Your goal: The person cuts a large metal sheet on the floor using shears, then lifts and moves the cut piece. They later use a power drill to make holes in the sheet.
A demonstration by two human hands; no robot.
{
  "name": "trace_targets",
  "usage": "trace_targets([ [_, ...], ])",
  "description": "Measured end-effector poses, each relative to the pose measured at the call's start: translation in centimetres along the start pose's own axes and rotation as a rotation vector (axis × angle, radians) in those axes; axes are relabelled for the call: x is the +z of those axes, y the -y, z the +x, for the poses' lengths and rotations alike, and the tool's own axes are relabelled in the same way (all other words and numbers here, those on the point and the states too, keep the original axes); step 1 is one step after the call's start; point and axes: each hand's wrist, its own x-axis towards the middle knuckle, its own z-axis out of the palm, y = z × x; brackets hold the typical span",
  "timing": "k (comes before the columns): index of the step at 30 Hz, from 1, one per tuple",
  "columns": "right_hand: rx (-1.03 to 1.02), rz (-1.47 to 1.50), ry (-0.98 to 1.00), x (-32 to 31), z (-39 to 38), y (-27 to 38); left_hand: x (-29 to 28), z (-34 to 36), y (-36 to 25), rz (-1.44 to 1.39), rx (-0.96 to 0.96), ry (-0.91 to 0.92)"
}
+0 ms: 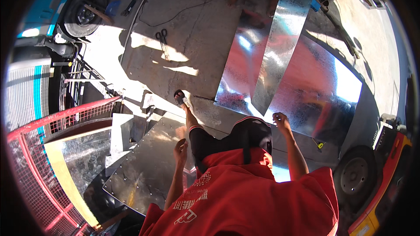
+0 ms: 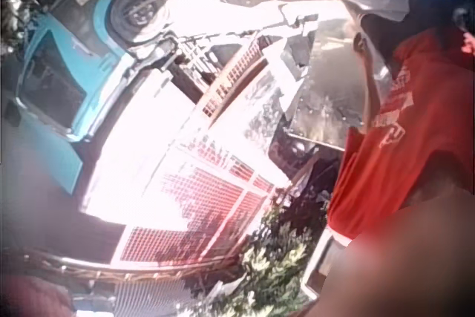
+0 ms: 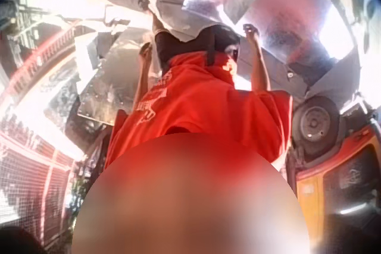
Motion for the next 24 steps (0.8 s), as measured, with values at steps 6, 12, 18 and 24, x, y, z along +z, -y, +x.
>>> trace_targets([
  [6,0.407,-0.029,-0.342,13.6,-10.1,0.4,-14.7,22.8,-10.8,0.503,0.332,0.349],
  [12,0.416,-0.087,-0.265,26.7,-19.8,2.5,-23.6,39.5,-24.9,0.659,0.497,0.206],
  [18,0.533,0.063,-0.360,29.7,-19.8,4.8,-16.4,41.0,-29.7,0.513,0.268,0.441],
  [24,0.383,-0.089,-0.405,26.7,-9.7,0.7,-1.3,37.5,-27.4,0.746,0.442,0.867],
])
